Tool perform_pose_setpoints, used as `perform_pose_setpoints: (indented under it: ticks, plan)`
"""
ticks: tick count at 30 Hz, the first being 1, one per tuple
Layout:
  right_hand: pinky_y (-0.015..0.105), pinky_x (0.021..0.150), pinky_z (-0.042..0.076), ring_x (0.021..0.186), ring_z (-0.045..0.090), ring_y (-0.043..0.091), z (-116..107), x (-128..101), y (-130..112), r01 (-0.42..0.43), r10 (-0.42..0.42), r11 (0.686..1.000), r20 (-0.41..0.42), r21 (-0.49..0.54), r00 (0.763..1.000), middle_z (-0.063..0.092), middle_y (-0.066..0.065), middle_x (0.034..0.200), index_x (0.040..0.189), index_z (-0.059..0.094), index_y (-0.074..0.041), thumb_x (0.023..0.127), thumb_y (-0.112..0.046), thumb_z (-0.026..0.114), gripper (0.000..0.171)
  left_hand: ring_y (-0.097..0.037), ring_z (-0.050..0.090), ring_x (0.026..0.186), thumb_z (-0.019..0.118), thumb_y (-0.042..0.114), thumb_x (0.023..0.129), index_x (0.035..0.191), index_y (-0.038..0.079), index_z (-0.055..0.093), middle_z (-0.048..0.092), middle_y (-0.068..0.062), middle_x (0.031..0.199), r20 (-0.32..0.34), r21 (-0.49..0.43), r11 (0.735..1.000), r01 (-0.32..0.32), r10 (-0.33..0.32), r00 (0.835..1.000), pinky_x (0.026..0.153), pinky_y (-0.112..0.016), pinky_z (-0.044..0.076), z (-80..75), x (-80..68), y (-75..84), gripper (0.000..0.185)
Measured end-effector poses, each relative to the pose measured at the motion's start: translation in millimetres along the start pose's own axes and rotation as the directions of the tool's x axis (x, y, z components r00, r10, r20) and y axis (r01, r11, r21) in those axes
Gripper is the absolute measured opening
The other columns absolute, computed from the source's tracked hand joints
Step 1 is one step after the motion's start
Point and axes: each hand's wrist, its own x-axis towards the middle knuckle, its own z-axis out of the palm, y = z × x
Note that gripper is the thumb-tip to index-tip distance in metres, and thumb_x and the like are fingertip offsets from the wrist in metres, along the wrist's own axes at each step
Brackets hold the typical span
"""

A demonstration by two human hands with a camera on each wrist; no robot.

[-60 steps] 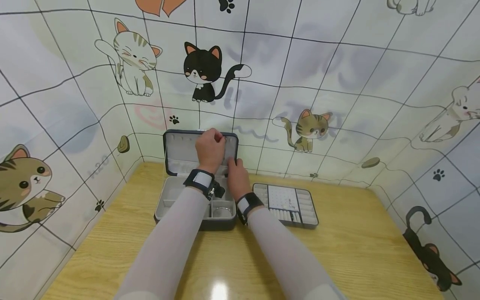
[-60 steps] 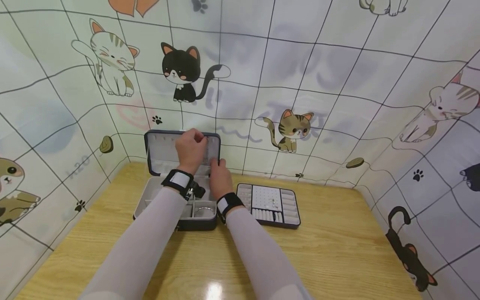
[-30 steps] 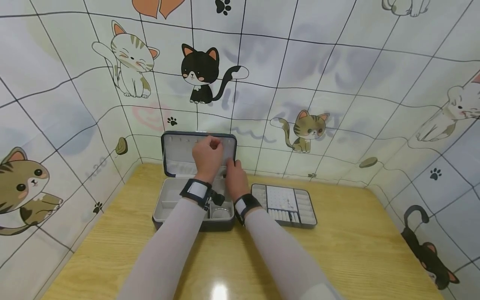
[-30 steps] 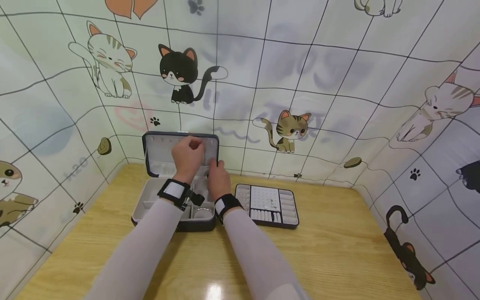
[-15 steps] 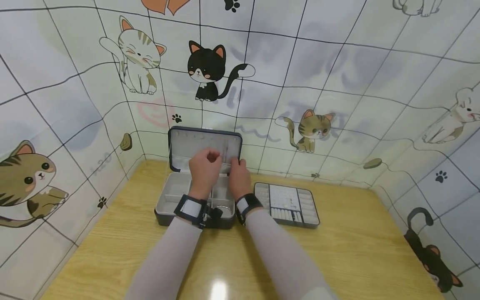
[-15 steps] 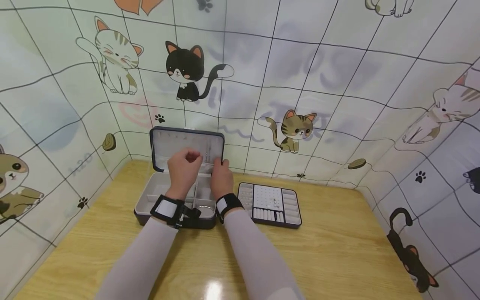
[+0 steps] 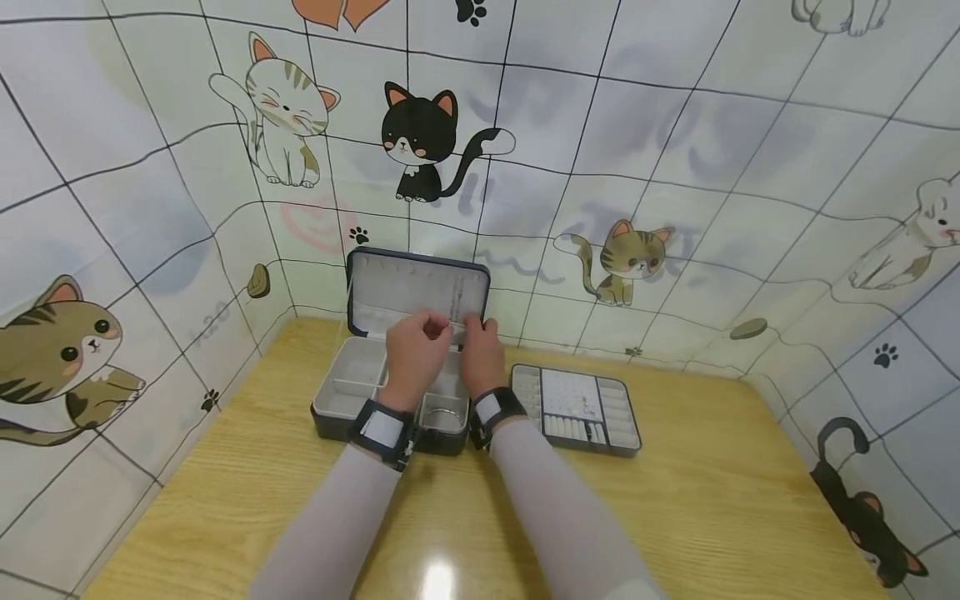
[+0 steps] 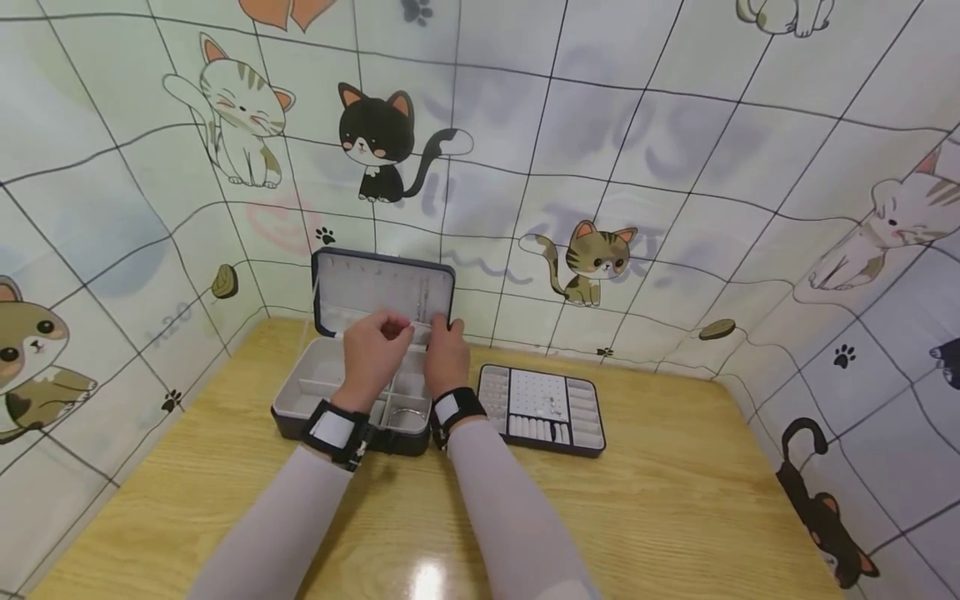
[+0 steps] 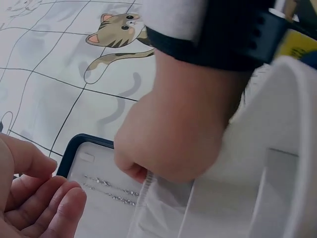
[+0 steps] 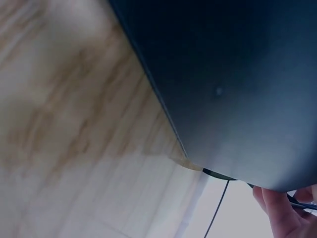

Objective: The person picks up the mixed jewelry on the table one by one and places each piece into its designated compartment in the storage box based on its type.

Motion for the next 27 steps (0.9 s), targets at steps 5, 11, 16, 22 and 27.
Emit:
perform_pose_setpoints:
  ticks: [5,11,16,22,27]
  plan:
    - [0.041,0.065,0.055,0.079,0.066,0.031,-2.7,-0.9,3.1,-0.029,0.028,0.999,0.027,0.018,0.999,0.055,0.016,0.118,0.142,0.053,-0.018,0.110,-0.011,0.051,0.032,-0.024,0.070,0.079,0.074,0.012,0.094,0.091,0.008,0.077,0.077,-0.009,0.085,0.013,0.008,1.000,0.012,-0.012,1.000,0.069,-0.033,0.052,-0.1,-3.1,-2.4,0.006]
    - [0.041,0.065,0.055,0.079,0.066,0.031,-3.8,-1.0,7.3,-0.050,0.049,0.998,0.030,0.041,0.998,0.057,0.016,0.119,0.142,0.053,-0.018,0.109,-0.010,0.052,0.033,-0.025,0.071,0.080,0.074,0.016,0.095,0.093,0.008,0.078,0.077,-0.010,0.087,0.042,0.009,1.000,0.008,-0.008,0.999,0.069,-0.035,0.053,-0.9,-5.0,-3.0,0.009]
    - [0.043,0.067,0.057,0.082,0.067,0.033,-6.4,-1.2,10.9,-0.037,0.036,0.999,0.034,0.029,0.999,0.062,0.018,0.117,0.139,0.053,-0.015,0.105,-0.004,0.056,0.036,-0.024,0.073,0.086,0.075,0.015,0.094,0.100,0.008,0.077,0.079,-0.008,0.093,0.126,0.036,0.999,-0.029,0.024,0.992,0.075,-0.040,0.058,0.8,-8.4,-4.8,0.009]
    - [0.051,0.090,0.059,0.111,0.070,0.038,-22.5,-8.8,15.7,0.043,-0.053,0.995,0.103,0.092,0.993,0.070,0.023,0.127,0.150,0.049,-0.011,0.101,0.004,0.052,0.052,-0.026,0.075,0.091,0.073,0.015,0.094,0.105,0.007,0.077,0.080,-0.010,0.097,0.149,0.050,0.996,-0.081,0.072,0.986,0.080,-0.044,0.059,0.8,-9.6,-4.6,0.014]
    - [0.049,0.099,0.059,0.124,0.070,0.038,-36.2,-31.1,28.2,0.055,-0.077,0.975,0.094,0.217,0.993,0.068,0.024,0.139,0.157,0.046,-0.011,0.100,0.005,0.053,0.060,-0.026,0.073,0.092,0.074,0.016,0.095,0.107,0.006,0.076,0.079,-0.010,0.099,0.185,0.061,0.993,-0.105,0.092,0.978,0.081,-0.044,0.058,-0.7,-11.0,-5.2,0.017]
